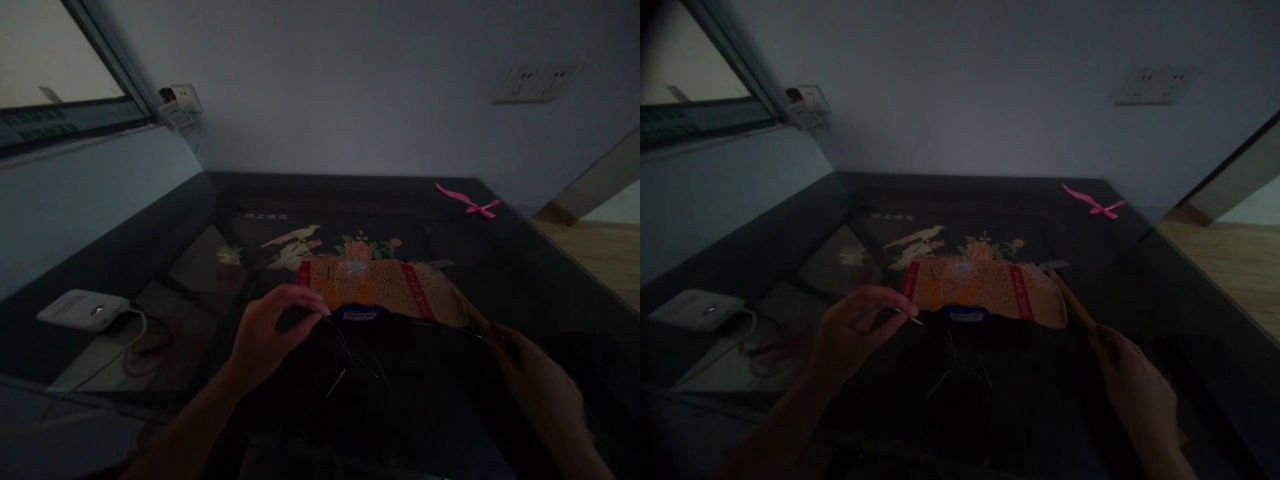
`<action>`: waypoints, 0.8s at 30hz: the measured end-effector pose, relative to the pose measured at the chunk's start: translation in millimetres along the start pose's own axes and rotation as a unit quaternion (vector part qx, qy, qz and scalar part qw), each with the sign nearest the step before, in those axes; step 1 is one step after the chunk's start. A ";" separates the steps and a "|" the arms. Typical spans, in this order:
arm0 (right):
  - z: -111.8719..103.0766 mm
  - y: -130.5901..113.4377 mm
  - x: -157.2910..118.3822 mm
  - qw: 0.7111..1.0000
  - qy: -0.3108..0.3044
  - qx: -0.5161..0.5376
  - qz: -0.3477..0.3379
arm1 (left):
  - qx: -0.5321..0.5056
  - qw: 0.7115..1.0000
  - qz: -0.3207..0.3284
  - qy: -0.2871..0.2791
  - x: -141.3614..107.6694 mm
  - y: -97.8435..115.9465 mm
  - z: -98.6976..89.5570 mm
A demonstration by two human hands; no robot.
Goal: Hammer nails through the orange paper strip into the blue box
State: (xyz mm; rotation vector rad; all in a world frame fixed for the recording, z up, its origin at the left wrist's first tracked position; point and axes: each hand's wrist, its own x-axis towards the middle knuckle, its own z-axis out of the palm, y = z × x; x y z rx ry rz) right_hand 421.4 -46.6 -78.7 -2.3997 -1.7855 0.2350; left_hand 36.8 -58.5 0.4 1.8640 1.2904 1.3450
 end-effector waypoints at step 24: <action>3.6 15.9 4.5 0.990 0.035 0.125 0.061 | -0.036 0.998 0.005 -0.051 64.8 -48.7 32.9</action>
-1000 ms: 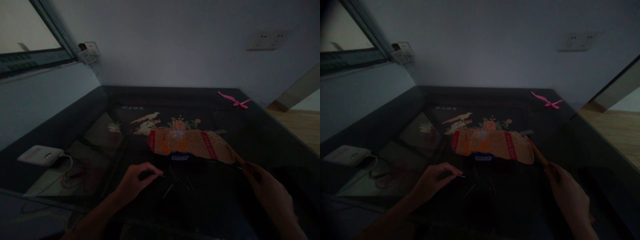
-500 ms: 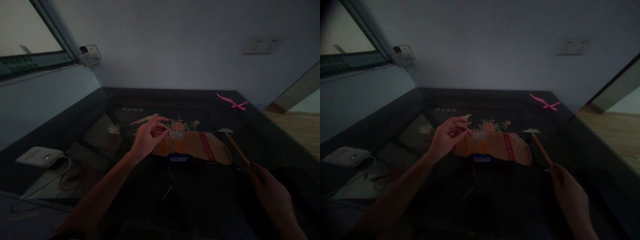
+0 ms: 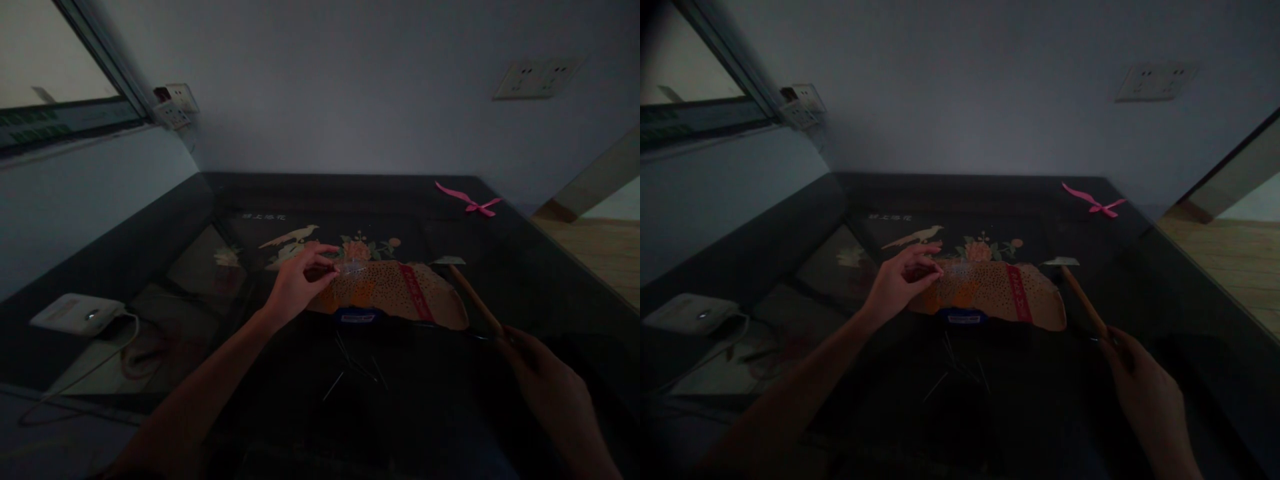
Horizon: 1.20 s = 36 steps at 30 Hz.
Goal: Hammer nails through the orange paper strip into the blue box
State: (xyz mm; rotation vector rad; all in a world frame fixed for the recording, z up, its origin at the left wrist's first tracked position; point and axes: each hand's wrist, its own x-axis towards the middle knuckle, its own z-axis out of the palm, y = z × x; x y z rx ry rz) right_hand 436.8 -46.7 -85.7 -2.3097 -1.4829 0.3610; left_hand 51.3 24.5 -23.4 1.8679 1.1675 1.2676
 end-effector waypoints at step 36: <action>-72.0 -133.2 -39.1 0.952 -0.039 0.120 -0.280 | 0.077 0.995 -0.008 -0.060 9.4 -10.2 -12.3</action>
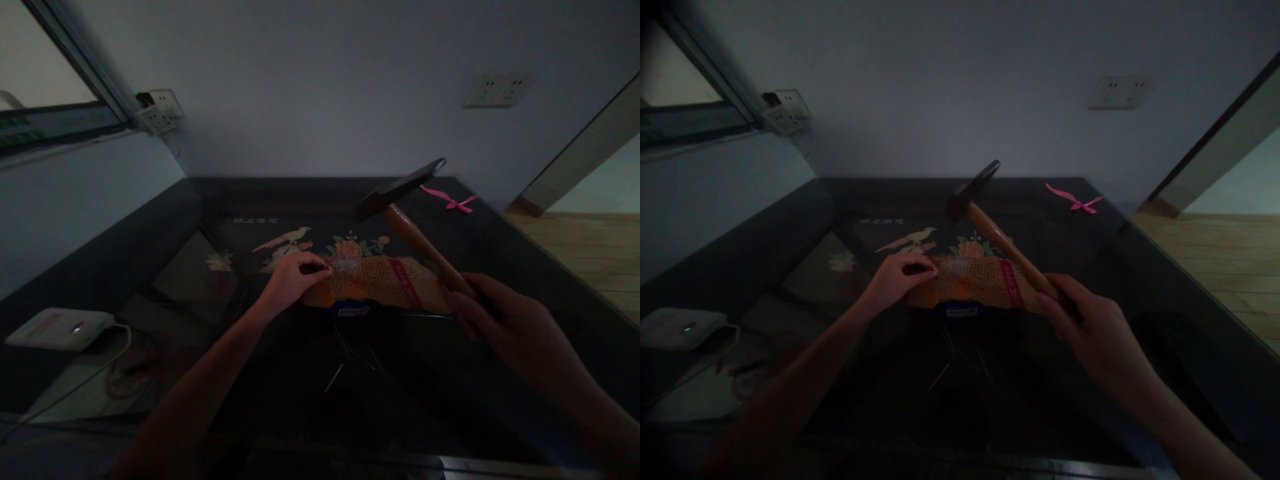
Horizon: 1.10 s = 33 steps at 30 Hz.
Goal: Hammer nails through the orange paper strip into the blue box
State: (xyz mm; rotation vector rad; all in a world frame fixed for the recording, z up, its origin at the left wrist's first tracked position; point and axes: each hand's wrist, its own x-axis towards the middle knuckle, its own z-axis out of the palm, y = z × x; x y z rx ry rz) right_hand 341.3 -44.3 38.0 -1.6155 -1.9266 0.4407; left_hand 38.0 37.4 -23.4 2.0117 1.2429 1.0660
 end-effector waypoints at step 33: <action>-19.0 -18.0 19.8 0.972 -0.085 -0.147 -0.162 | 0.011 0.997 0.015 0.074 -8.7 -8.8 17.0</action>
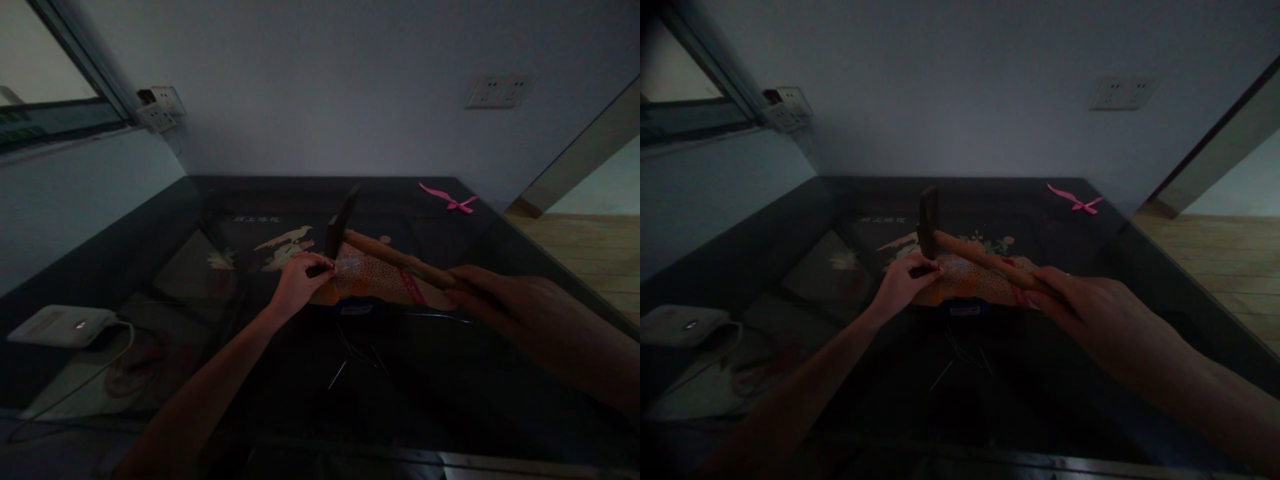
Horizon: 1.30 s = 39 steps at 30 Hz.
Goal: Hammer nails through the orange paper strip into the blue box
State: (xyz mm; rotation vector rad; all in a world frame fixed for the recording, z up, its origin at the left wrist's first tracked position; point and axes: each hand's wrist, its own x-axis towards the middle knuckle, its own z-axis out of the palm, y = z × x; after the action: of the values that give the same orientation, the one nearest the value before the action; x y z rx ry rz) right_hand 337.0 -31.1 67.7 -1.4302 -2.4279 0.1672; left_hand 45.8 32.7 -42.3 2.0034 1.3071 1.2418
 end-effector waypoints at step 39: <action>6.4 -6.1 7.0 0.999 0.012 -0.012 -0.048 | -0.021 0.998 0.016 0.051 -11.8 -9.1 -4.6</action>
State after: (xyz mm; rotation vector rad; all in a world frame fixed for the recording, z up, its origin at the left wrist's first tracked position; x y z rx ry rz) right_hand 326.8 -27.6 64.7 -1.3146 -2.4804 0.0995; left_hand 35.7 25.9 -52.1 1.9611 1.2897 1.3905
